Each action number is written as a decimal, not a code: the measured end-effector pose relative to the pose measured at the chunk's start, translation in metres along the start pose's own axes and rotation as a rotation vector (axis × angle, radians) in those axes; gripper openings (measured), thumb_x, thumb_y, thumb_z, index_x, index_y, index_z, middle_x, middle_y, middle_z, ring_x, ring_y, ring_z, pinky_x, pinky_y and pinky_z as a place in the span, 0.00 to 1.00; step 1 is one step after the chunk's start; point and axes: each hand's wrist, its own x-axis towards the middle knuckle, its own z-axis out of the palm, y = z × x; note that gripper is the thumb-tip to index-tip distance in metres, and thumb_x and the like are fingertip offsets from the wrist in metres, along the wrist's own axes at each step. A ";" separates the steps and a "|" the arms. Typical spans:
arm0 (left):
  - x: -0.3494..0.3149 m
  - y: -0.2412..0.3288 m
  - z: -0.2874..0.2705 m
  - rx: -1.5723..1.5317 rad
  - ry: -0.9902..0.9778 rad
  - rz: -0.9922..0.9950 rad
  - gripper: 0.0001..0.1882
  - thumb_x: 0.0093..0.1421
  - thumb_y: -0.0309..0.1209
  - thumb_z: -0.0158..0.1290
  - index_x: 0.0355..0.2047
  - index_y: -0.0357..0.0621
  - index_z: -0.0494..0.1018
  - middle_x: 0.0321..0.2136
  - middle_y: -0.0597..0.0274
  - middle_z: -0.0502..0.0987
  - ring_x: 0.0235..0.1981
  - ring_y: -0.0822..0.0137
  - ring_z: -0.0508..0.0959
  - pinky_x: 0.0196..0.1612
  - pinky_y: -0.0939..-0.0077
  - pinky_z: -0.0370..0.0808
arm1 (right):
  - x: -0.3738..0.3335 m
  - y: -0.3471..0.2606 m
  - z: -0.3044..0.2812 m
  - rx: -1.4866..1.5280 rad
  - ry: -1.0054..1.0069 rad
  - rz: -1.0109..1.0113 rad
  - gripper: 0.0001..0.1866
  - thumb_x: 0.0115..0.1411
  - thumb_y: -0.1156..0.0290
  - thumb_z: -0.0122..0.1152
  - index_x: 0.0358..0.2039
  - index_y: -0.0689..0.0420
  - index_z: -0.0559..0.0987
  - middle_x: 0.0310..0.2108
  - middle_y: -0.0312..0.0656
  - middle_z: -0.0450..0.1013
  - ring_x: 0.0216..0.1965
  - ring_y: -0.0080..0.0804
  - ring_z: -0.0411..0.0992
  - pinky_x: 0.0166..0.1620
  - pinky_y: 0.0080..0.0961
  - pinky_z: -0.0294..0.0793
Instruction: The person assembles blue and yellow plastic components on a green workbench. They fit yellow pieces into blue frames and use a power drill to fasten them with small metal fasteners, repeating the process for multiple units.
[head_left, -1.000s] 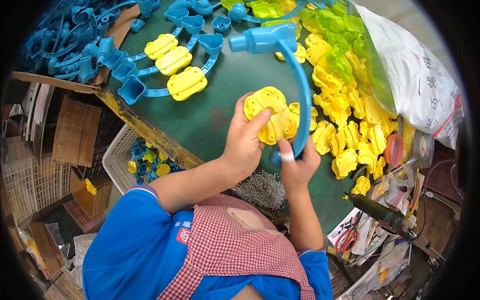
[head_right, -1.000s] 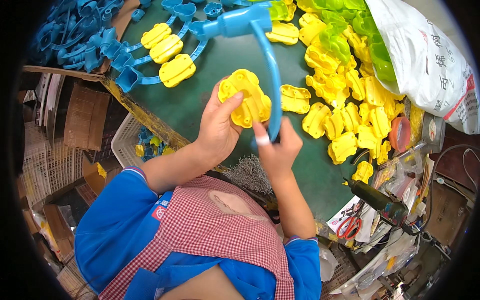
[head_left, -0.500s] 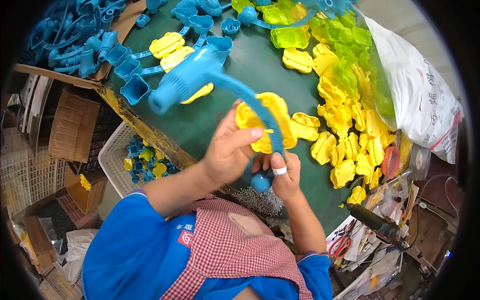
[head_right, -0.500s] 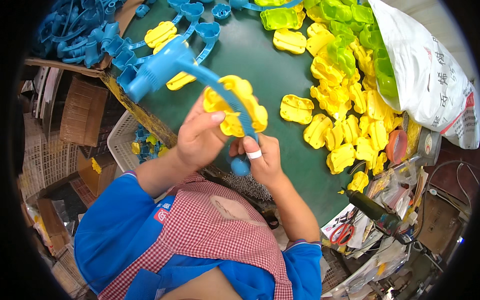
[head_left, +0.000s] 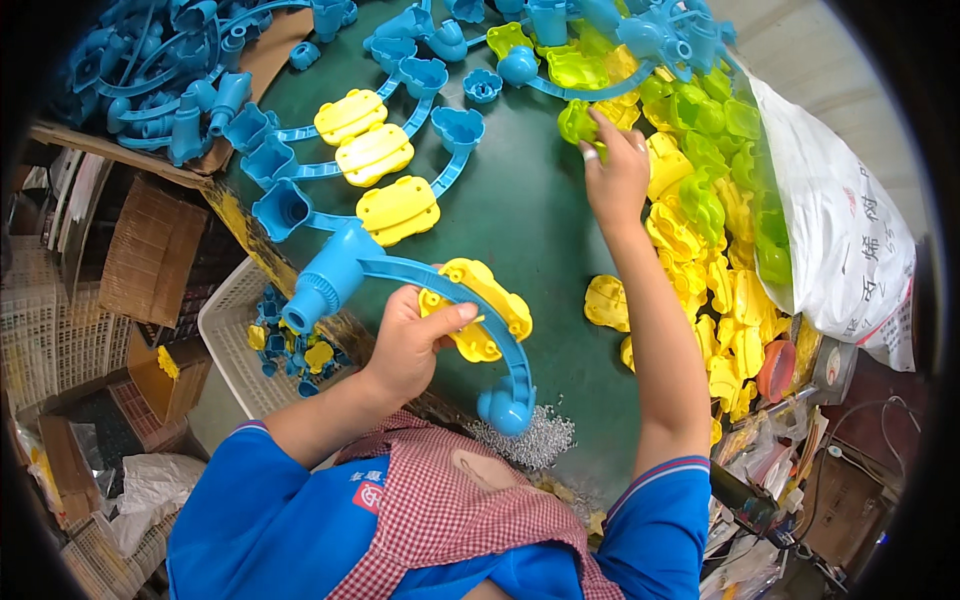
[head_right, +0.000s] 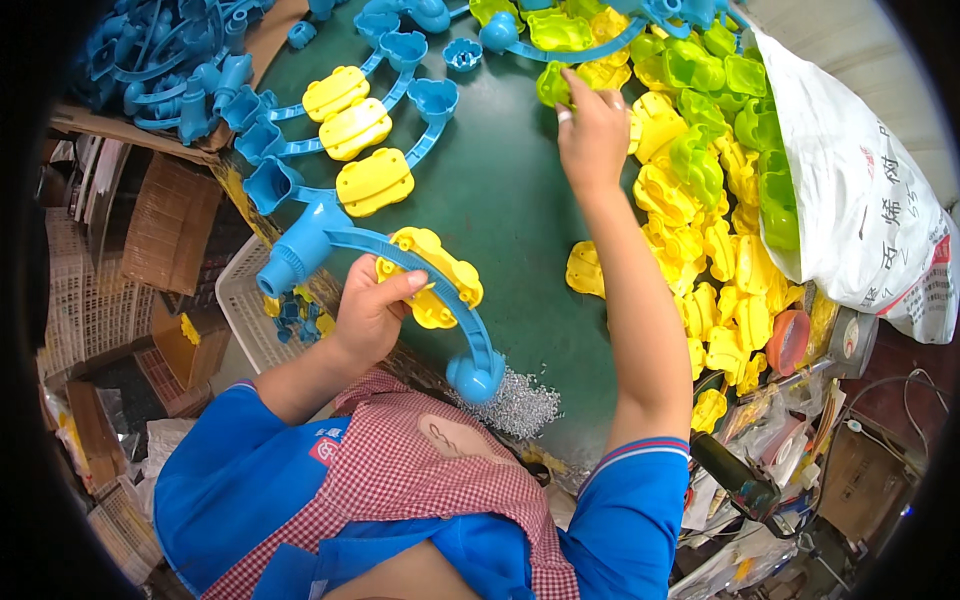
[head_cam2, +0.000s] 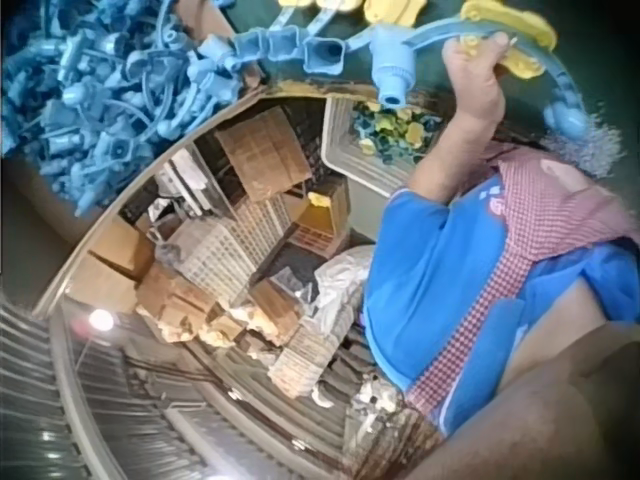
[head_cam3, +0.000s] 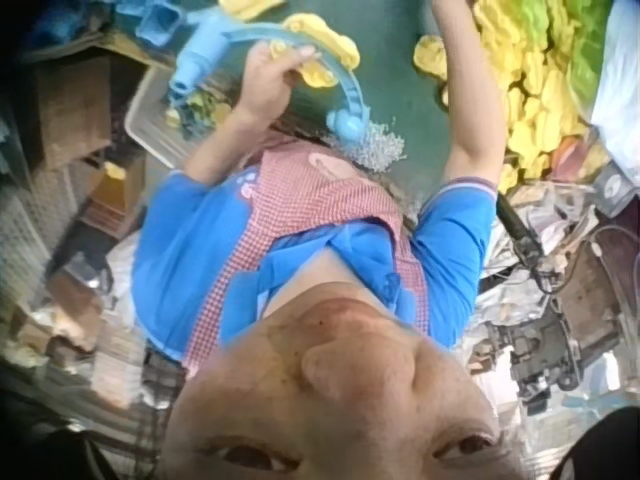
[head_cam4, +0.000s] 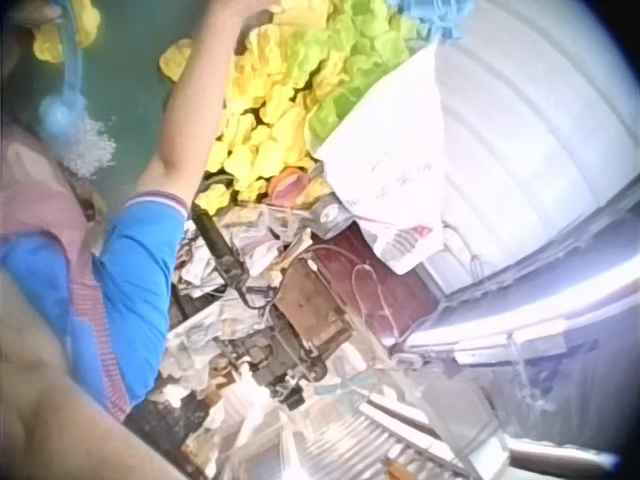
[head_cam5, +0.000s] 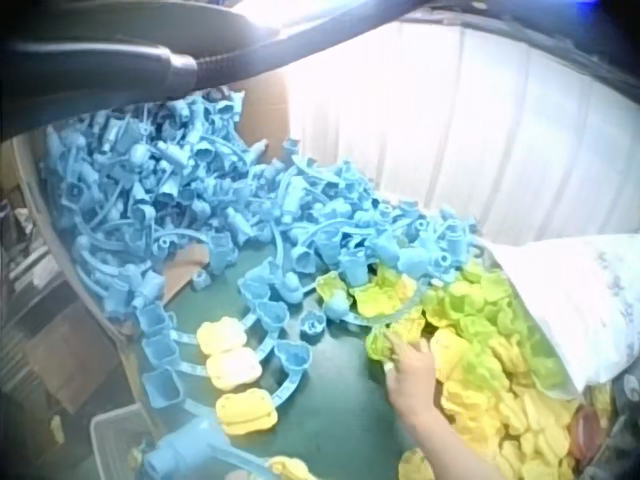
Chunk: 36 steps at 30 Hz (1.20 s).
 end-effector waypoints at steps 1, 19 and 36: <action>0.001 -0.001 -0.006 -0.011 0.010 -0.010 0.15 0.58 0.22 0.51 0.46 0.36 0.69 0.39 0.58 0.78 0.41 0.67 0.79 0.46 0.72 0.75 | -0.013 -0.020 -0.007 0.210 0.089 0.170 0.29 0.50 0.76 0.65 0.55 0.52 0.71 0.28 0.40 0.74 0.33 0.32 0.71 0.39 0.31 0.70; -0.014 -0.007 0.003 0.045 0.107 -0.009 0.17 0.63 0.33 0.49 0.50 0.41 0.67 0.39 0.61 0.78 0.36 0.73 0.80 0.30 0.82 0.78 | -0.114 -0.056 -0.078 0.093 -0.514 0.080 0.33 0.43 0.73 0.70 0.52 0.59 0.71 0.50 0.50 0.68 0.52 0.51 0.64 0.55 0.38 0.67; -0.013 -0.013 0.017 0.111 -0.080 0.166 0.23 0.66 0.36 0.47 0.58 0.41 0.61 0.48 0.59 0.74 0.45 0.66 0.78 0.38 0.73 0.81 | -0.116 -0.133 -0.116 0.718 -0.265 0.182 0.35 0.46 0.72 0.71 0.55 0.63 0.68 0.54 0.49 0.66 0.53 0.36 0.69 0.52 0.29 0.71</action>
